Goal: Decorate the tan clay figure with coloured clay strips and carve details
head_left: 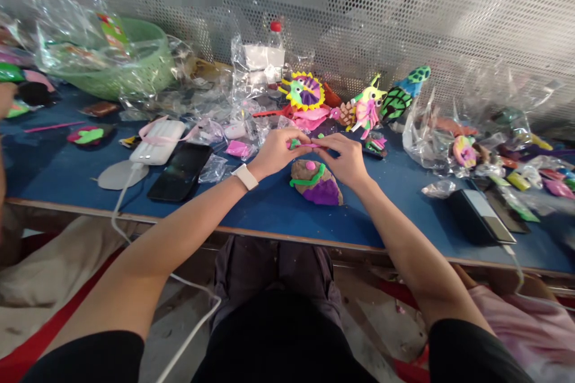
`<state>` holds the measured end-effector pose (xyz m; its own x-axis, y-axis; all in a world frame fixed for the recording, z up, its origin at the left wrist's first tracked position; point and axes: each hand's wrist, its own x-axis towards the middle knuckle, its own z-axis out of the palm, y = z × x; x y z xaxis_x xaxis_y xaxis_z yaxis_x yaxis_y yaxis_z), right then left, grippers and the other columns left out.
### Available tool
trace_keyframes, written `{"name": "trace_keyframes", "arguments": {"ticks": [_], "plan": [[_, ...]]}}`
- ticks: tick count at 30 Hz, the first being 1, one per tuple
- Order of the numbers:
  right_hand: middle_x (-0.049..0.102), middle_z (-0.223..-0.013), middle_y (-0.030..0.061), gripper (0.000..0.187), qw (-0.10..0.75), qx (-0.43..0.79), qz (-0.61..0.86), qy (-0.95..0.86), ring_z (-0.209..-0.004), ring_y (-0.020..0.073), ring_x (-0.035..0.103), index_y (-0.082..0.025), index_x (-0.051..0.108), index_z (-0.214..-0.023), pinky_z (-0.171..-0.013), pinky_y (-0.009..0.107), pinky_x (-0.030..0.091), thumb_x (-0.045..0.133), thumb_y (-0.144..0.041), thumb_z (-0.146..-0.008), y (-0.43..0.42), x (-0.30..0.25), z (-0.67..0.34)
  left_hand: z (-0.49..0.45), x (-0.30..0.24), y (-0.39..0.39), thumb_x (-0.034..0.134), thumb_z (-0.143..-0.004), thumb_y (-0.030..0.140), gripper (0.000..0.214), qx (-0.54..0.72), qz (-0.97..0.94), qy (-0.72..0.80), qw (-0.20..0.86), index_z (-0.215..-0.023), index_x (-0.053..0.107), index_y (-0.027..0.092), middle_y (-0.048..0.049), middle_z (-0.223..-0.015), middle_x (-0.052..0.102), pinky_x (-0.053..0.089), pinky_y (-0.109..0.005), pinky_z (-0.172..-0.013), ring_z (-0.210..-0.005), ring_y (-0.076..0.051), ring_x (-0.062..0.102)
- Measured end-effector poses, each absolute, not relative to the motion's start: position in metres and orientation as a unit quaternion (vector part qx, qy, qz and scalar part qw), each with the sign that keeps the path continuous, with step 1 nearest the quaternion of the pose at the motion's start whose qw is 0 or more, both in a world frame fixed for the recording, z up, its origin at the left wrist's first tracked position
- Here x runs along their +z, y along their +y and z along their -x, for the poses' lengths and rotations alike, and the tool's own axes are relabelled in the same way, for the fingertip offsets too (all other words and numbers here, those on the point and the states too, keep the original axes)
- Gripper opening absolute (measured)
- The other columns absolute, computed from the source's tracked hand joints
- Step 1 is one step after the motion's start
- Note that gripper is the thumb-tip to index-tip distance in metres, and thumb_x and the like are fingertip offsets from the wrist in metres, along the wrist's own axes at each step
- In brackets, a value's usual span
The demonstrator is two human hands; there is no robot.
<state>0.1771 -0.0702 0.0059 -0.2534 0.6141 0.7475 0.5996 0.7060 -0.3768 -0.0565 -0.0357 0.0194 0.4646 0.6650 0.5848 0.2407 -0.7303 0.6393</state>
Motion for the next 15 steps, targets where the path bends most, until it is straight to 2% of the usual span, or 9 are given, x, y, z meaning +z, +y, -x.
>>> {"name": "trace_keyframes", "arguments": {"ticks": [4,8,11,15], "plan": [[0.089,-0.101,0.0058,0.016,0.495,0.014,0.369,-0.786,-0.093,0.0252,0.083,-0.030,0.093,-0.110,-0.086,0.041,0.069,0.080,-0.023,-0.105,-0.0705,0.0063,-0.1763,0.0558,0.0192,-0.0356,0.080,-0.104,0.064,0.046,0.432,-0.821,0.290,0.234,-0.104,0.089,0.018,-0.0115,-0.105,0.088,0.061,-0.034,-0.089,-0.096,-0.023,0.081],[0.088,-0.096,0.0068,0.012,0.497,0.022,0.373,-0.783,-0.090,0.0253,0.081,-0.028,0.093,-0.107,-0.084,0.041,0.067,0.081,-0.028,-0.105,-0.0720,0.0079,-0.1751,0.0547,0.0166,-0.0337,0.067,-0.112,0.067,0.054,0.415,-0.832,0.283,0.236,-0.108,0.090,0.019,-0.0101,-0.099,0.088,0.059,-0.033,-0.086,-0.090,-0.022,0.081],[0.087,-0.092,0.0067,0.017,0.492,0.017,0.394,-0.776,-0.086,0.0247,0.079,-0.027,0.092,-0.106,-0.082,0.040,0.066,0.077,-0.033,-0.108,-0.0743,0.0099,-0.1728,0.0549,0.0169,-0.0324,0.059,-0.113,0.074,0.064,0.415,-0.833,0.277,0.240,-0.105,0.090,0.018,-0.0106,-0.098,0.086,0.057,-0.033,-0.085,-0.091,-0.022,0.080],[0.086,-0.096,0.0068,0.019,0.509,0.037,0.429,-0.745,-0.082,0.0228,0.077,-0.026,0.090,-0.104,-0.080,0.039,0.066,0.074,-0.036,-0.110,-0.0781,0.0125,-0.1687,0.0561,0.0186,-0.0306,0.063,-0.110,0.076,0.065,0.393,-0.829,0.275,0.286,-0.100,0.086,0.017,-0.0106,-0.096,0.086,0.057,-0.033,-0.083,-0.089,-0.022,0.079]]}}
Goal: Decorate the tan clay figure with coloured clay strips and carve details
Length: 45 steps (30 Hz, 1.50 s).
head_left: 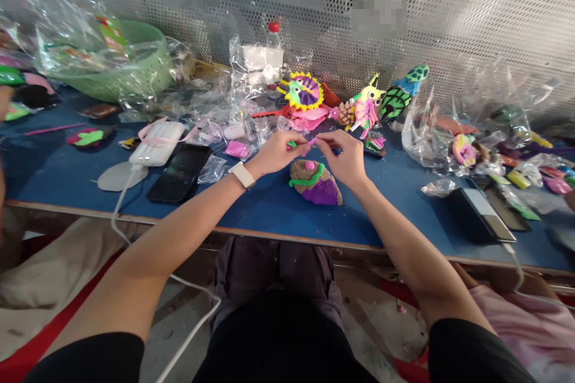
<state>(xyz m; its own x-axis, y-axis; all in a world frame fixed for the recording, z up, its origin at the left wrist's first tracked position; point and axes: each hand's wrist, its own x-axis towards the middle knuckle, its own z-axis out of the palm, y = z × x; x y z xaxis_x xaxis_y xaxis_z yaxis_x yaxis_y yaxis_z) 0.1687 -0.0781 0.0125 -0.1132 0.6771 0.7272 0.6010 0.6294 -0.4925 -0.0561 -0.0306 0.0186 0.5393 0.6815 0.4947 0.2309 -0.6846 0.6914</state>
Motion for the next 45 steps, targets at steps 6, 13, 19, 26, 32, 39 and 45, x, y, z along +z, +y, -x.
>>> {"name": "trace_keyframes", "arguments": {"ticks": [6,13,19,26,32,39,45], "plan": [[0.087,-0.104,0.0066,0.021,0.501,0.073,0.417,-0.755,-0.086,0.0224,0.078,-0.027,0.089,-0.120,-0.081,0.038,0.067,0.072,-0.035,-0.110,-0.078,0.014,-0.170,0.056,0.017,-0.029,0.068,-0.110,0.069,0.055,0.377,-0.827,0.269,0.320,-0.097,0.082,0.017,-0.0082,-0.092,0.085,0.059,-0.033,-0.087,-0.088,-0.021,0.079],[0.085,-0.101,0.0067,0.021,0.472,0.080,0.415,-0.773,-0.081,0.0218,0.075,-0.028,0.090,-0.116,-0.076,0.037,0.066,0.077,-0.041,-0.107,-0.073,0.010,-0.173,0.056,0.018,-0.028,0.060,-0.111,0.073,0.060,0.392,-0.829,0.269,0.294,-0.099,0.082,0.018,-0.0095,-0.095,0.085,0.056,-0.034,-0.083,-0.090,-0.023,0.078],[0.085,-0.096,0.0060,0.010,0.471,0.062,0.429,-0.768,-0.082,0.0230,0.076,-0.027,0.089,-0.103,-0.082,0.039,0.067,0.082,-0.033,-0.103,-0.074,0.005,-0.167,0.057,0.017,-0.030,0.062,-0.111,0.072,0.059,0.384,-0.835,0.277,0.281,-0.099,0.083,0.019,-0.0105,-0.098,0.085,0.061,-0.035,-0.087,-0.094,-0.024,0.080],[0.088,-0.098,0.0076,0.015,0.468,0.044,0.442,-0.764,-0.088,0.0250,0.080,-0.026,0.090,-0.107,-0.087,0.041,0.068,0.076,-0.025,-0.104,-0.073,0.006,-0.168,0.056,0.019,-0.031,0.072,-0.103,0.079,0.062,0.382,-0.807,0.281,0.353,-0.104,0.085,0.018,-0.0116,-0.104,0.088,0.064,-0.035,-0.087,-0.094,-0.024,0.082],[0.088,-0.099,0.0069,0.015,0.473,0.060,0.424,-0.770,-0.093,0.0255,0.080,-0.027,0.090,-0.110,-0.089,0.042,0.067,0.075,-0.028,-0.105,-0.073,0.006,-0.166,0.056,0.020,-0.030,0.080,-0.093,0.083,0.066,0.402,-0.787,0.279,0.376,-0.095,0.082,0.018,-0.0094,-0.095,0.085,0.062,-0.033,-0.087,-0.089,-0.020,0.077],[0.086,-0.093,0.0051,0.013,0.494,0.102,0.438,-0.744,-0.082,0.0227,0.077,-0.027,0.089,-0.100,-0.083,0.039,0.066,0.078,-0.033,-0.104,-0.075,0.007,-0.164,0.052,0.021,-0.036,0.081,-0.091,0.085,0.065,0.403,-0.760,0.296,0.414,-0.089,0.075,0.020,-0.0081,-0.089,0.079,0.055,-0.028,-0.067,-0.080,-0.019,0.071],[0.083,-0.093,0.0056,0.018,0.515,0.119,0.437,-0.728,-0.078,0.0214,0.074,-0.025,0.090,-0.108,-0.078,0.039,0.063,0.078,-0.037,-0.105,-0.076,0.008,-0.162,0.050,0.021,-0.037,0.083,-0.091,0.084,0.064,0.394,-0.756,0.285,0.437,-0.093,0.073,0.020,-0.0094,-0.092,0.079,0.053,-0.027,-0.064,-0.080,-0.018,0.070]]}}
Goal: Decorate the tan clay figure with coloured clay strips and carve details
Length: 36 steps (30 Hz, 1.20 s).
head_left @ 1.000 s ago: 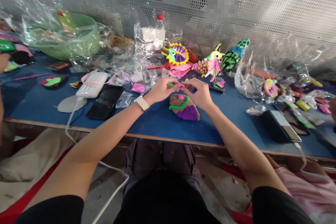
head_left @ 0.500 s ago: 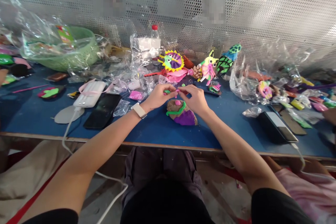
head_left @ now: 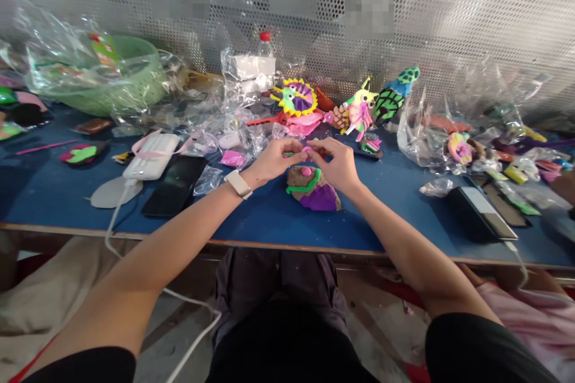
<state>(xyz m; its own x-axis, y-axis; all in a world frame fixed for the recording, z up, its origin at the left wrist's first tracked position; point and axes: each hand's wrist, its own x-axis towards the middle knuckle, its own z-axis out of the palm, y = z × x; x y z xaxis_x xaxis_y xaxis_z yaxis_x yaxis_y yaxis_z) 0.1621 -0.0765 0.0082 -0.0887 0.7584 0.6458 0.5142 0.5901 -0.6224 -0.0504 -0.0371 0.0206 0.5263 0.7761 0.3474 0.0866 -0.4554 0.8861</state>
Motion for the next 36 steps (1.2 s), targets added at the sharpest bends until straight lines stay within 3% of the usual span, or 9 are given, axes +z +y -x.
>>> {"name": "trace_keyframes", "arguments": {"ticks": [5,10,15,24,28,36], "plan": [[0.084,-0.099,0.0076,0.034,0.520,0.205,0.436,-0.705,-0.086,0.0225,0.076,-0.024,0.088,-0.103,-0.081,0.040,0.064,0.079,-0.058,-0.103,-0.0738,0.0086,-0.1616,0.0507,0.0162,-0.0325,0.083,-0.090,0.084,0.067,0.396,-0.744,0.284,0.457,-0.100,0.076,0.019,-0.0098,-0.096,0.081,0.051,-0.027,-0.061,-0.076,-0.016,0.067],[0.084,-0.091,0.0049,0.056,0.539,0.398,0.402,-0.624,-0.081,0.0184,0.075,-0.022,0.084,-0.100,-0.074,0.033,0.063,0.094,-0.075,-0.083,-0.0711,0.0077,-0.1612,0.0508,0.0165,-0.0313,0.092,-0.079,0.085,0.070,0.396,-0.700,0.306,0.510,-0.100,0.079,0.019,-0.0055,-0.091,0.077,0.033,-0.025,-0.045,-0.056,-0.008,0.049],[0.082,-0.088,0.0011,0.065,0.534,0.505,0.389,-0.556,-0.074,0.0139,0.070,-0.024,0.081,-0.095,-0.067,0.028,0.061,0.103,-0.077,-0.066,-0.0709,0.0067,-0.1589,0.0518,0.0204,-0.0349,0.089,-0.084,0.086,0.065,0.369,-0.683,0.287,0.561,-0.090,0.074,0.023,0.0049,-0.063,0.052,0.030,-0.025,-0.043,-0.049,-0.006,0.035],[0.078,-0.085,-0.0010,0.062,0.535,0.566,0.358,-0.515,-0.074,0.0138,0.070,-0.025,0.080,-0.096,-0.071,0.029,0.068,0.107,-0.072,-0.065,-0.0719,0.0038,-0.1560,0.0545,0.0212,-0.0345,0.097,-0.077,0.079,0.061,0.324,-0.648,0.276,0.631,-0.091,0.071,0.025,0.0095,-0.062,0.032,0.021,-0.027,-0.046,-0.051,-0.008,0.026],[0.080,-0.088,0.0007,0.060,0.529,0.570,0.356,-0.519,-0.078,0.0149,0.074,-0.025,0.079,-0.100,-0.074,0.030,0.068,0.107,-0.068,-0.068,-0.0709,0.0026,-0.1580,0.0552,0.0228,-0.0363,0.096,-0.077,0.082,0.065,0.306,-0.657,0.276,0.632,-0.090,0.067,0.025,0.0091,-0.064,0.032,0.020,-0.027,-0.047,-0.052,-0.008,0.025],[0.082,-0.088,0.0025,0.058,0.512,0.570,0.361,-0.532,-0.071,0.0151,0.073,-0.023,0.080,-0.098,-0.071,0.032,0.068,0.103,-0.070,-0.073,-0.0724,0.0038,-0.1578,0.0553,0.0239,-0.0357,0.086,-0.089,0.081,0.059,0.319,-0.679,0.295,0.592,-0.093,0.064,0.026,0.0082,-0.064,0.038,0.025,-0.029,-0.048,-0.051,-0.010,0.028]]}}
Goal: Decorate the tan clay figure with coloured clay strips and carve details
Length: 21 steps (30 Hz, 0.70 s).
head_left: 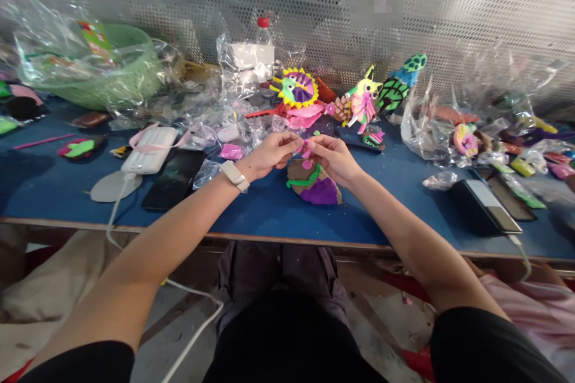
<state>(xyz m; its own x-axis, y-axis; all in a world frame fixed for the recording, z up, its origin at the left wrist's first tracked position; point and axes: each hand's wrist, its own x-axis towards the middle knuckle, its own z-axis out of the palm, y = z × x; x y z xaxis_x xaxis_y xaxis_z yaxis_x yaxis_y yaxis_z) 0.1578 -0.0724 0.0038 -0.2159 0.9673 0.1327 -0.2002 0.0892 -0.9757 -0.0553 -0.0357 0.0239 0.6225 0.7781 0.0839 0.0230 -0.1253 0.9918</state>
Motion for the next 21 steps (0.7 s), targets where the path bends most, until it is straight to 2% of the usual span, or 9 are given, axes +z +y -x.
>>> {"name": "trace_keyframes", "arguments": {"ticks": [5,8,11,14,17,19,21], "plan": [[0.081,-0.085,0.0016,0.055,0.510,0.576,0.359,-0.527,-0.071,0.0156,0.074,-0.024,0.081,-0.094,-0.071,0.032,0.068,0.105,-0.068,-0.072,-0.074,0.008,-0.160,0.055,0.027,-0.040,0.088,-0.093,0.071,0.053,0.299,-0.666,0.295,0.617,-0.093,0.064,0.024,0.0086,-0.064,0.041,0.024,-0.025,-0.044,-0.048,-0.007,0.028],[0.081,-0.086,0.0013,0.056,0.510,0.574,0.368,-0.524,-0.072,0.0160,0.074,-0.024,0.081,-0.098,-0.070,0.031,0.067,0.106,-0.066,-0.071,-0.073,0.007,-0.161,0.054,0.029,-0.042,0.090,-0.095,0.066,0.049,0.303,-0.654,0.296,0.627,-0.096,0.065,0.024,0.0089,-0.064,0.043,0.025,-0.024,-0.042,-0.047,-0.006,0.029],[0.083,-0.091,0.0027,0.052,0.515,0.569,0.368,-0.525,-0.079,0.0169,0.076,-0.024,0.080,-0.102,-0.073,0.031,0.068,0.104,-0.062,-0.075,-0.070,0.005,-0.163,0.053,0.028,-0.042,0.090,-0.096,0.065,0.048,0.314,-0.659,0.289,0.619,-0.099,0.067,0.023,0.0083,-0.065,0.047,0.027,-0.024,-0.041,-0.047,-0.006,0.032],[0.082,-0.093,0.0029,0.050,0.518,0.557,0.369,-0.534,-0.083,0.0179,0.078,-0.024,0.080,-0.108,-0.077,0.032,0.069,0.101,-0.059,-0.080,-0.069,0.004,-0.164,0.053,0.024,-0.038,0.088,-0.095,0.069,0.051,0.339,-0.683,0.296,0.575,-0.103,0.071,0.022,0.0050,-0.070,0.057,0.030,-0.024,-0.041,-0.047,-0.006,0.037],[0.082,-0.094,0.0027,0.056,0.522,0.546,0.378,-0.535,-0.082,0.0179,0.077,-0.024,0.081,-0.110,-0.076,0.033,0.069,0.103,-0.062,-0.075,-0.070,0.005,-0.163,0.053,0.020,-0.033,0.083,-0.096,0.075,0.056,0.362,-0.721,0.312,0.502,-0.103,0.076,0.020,0.0011,-0.076,0.067,0.034,-0.024,-0.043,-0.048,-0.006,0.044],[0.081,-0.092,0.0024,0.059,0.526,0.529,0.387,-0.542,-0.079,0.0172,0.075,-0.024,0.082,-0.108,-0.075,0.033,0.067,0.105,-0.065,-0.072,-0.071,0.006,-0.161,0.054,0.018,-0.031,0.080,-0.096,0.079,0.060,0.372,-0.746,0.310,0.457,-0.102,0.078,0.019,-0.0018,-0.079,0.073,0.042,-0.025,-0.049,-0.054,-0.009,0.055],[0.079,-0.087,0.0008,0.059,0.529,0.509,0.396,-0.551,-0.078,0.0166,0.074,-0.024,0.083,-0.107,-0.074,0.032,0.066,0.105,-0.066,-0.071,-0.073,0.007,-0.160,0.054,0.018,-0.029,0.077,-0.096,0.082,0.064,0.387,-0.765,0.298,0.420,-0.100,0.079,0.018,-0.0060,-0.086,0.079,0.052,-0.027,-0.062,-0.069,-0.015,0.068]]}}
